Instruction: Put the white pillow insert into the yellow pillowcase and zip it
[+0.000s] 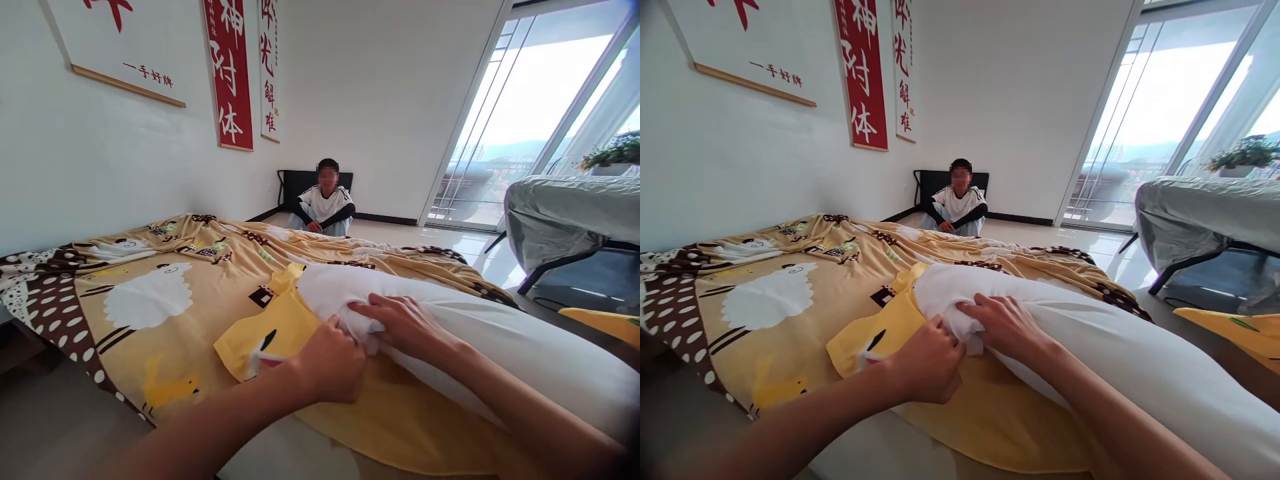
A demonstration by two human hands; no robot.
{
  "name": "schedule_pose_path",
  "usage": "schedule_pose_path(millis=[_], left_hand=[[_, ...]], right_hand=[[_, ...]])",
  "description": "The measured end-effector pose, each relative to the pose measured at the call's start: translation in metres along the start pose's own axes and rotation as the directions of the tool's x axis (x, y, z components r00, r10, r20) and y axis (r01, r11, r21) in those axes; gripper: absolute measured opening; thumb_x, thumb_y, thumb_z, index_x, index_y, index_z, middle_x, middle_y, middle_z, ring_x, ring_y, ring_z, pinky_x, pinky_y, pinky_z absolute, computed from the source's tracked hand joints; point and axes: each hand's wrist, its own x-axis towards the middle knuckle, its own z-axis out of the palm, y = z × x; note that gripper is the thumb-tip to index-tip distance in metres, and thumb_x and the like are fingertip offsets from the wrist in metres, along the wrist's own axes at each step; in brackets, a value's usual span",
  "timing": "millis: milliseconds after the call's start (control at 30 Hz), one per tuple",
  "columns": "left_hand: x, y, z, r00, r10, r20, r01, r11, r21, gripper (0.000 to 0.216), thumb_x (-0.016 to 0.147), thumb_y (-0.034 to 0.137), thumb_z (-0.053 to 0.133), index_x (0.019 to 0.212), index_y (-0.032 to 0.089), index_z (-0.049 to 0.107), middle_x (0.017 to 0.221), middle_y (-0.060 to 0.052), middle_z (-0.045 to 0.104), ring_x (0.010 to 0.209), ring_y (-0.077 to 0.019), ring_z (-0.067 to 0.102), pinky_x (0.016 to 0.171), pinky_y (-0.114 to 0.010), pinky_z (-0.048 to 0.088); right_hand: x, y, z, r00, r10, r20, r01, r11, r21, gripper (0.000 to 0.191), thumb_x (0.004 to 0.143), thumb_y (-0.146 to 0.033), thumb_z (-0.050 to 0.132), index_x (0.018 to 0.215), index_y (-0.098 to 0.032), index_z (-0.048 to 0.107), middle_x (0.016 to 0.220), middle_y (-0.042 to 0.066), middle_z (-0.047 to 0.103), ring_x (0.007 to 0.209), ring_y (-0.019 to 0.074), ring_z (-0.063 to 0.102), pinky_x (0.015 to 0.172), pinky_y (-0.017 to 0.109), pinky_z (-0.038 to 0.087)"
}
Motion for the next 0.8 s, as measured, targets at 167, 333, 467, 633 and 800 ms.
schedule_pose_path(millis=[167, 333, 467, 633, 800], left_hand=[[0.029, -0.009, -0.012, 0.977, -0.162, -0.138, 0.132, 0.970, -0.202, 0.018, 0.075, 0.024, 0.049, 0.062, 0.015, 0.058, 0.065, -0.005, 0.066, 0.061, -0.0159, 0.057, 0.081, -0.034, 0.040], [0.019, -0.040, 0.001, 0.987, -0.140, -0.075, 0.125, 0.977, -0.175, 0.022, 0.079, 0.029, 0.047, 0.066, 0.017, 0.058, 0.066, -0.004, 0.065, 0.060, -0.0149, 0.055, 0.084, -0.035, 0.036], [-0.009, -0.095, 0.019, 0.969, -0.246, 0.008, 0.246, 0.962, -0.116, 0.032, 0.084, 0.029, 0.039, 0.060, 0.015, 0.057, 0.068, -0.004, 0.065, 0.068, -0.0152, 0.056, 0.087, -0.038, 0.032], [-0.019, -0.145, 0.028, 0.952, -0.306, 0.025, 0.307, 0.948, -0.083, 0.039, 0.086, 0.024, 0.031, 0.060, 0.014, 0.058, 0.077, -0.006, 0.066, 0.086, -0.0175, 0.056, 0.092, -0.044, 0.028], [0.002, -0.154, 0.035, 0.956, -0.276, 0.097, 0.279, 0.960, -0.027, 0.036, 0.081, 0.027, 0.039, 0.056, 0.012, 0.059, 0.079, -0.013, 0.067, 0.096, -0.0226, 0.057, 0.103, -0.049, 0.024]], right_hand=[[0.026, -0.006, -0.002, 0.969, -0.027, 0.246, -0.040, 0.964, 0.262, 0.011, 0.068, -0.013, 0.051, 0.067, -0.016, 0.062, 0.073, 0.004, 0.064, 0.068, 0.0152, 0.057, 0.060, 0.024, 0.034], [0.007, -0.001, 0.009, 0.954, -0.147, 0.259, 0.029, 0.911, 0.412, 0.023, 0.061, -0.013, 0.053, 0.077, -0.022, 0.068, 0.078, 0.001, 0.067, 0.075, 0.0180, 0.061, 0.067, 0.024, 0.040], [-0.005, -0.007, 0.014, 0.945, -0.194, 0.264, 0.053, 0.887, 0.459, 0.036, 0.060, -0.015, 0.055, 0.088, -0.028, 0.072, 0.087, -0.001, 0.069, 0.084, 0.0197, 0.063, 0.073, 0.026, 0.043], [-0.015, -0.020, 0.019, 0.934, -0.188, 0.305, 0.042, 0.904, 0.426, 0.038, 0.059, -0.018, 0.059, 0.093, -0.028, 0.072, 0.090, 0.001, 0.070, 0.089, 0.0230, 0.063, 0.078, 0.030, 0.044], [-0.017, -0.022, -0.004, 0.896, -0.279, 0.345, 0.087, 0.873, 0.480, 0.031, 0.066, -0.030, 0.065, 0.096, -0.025, 0.073, 0.086, 0.001, 0.071, 0.083, 0.0214, 0.064, 0.073, 0.029, 0.044]])
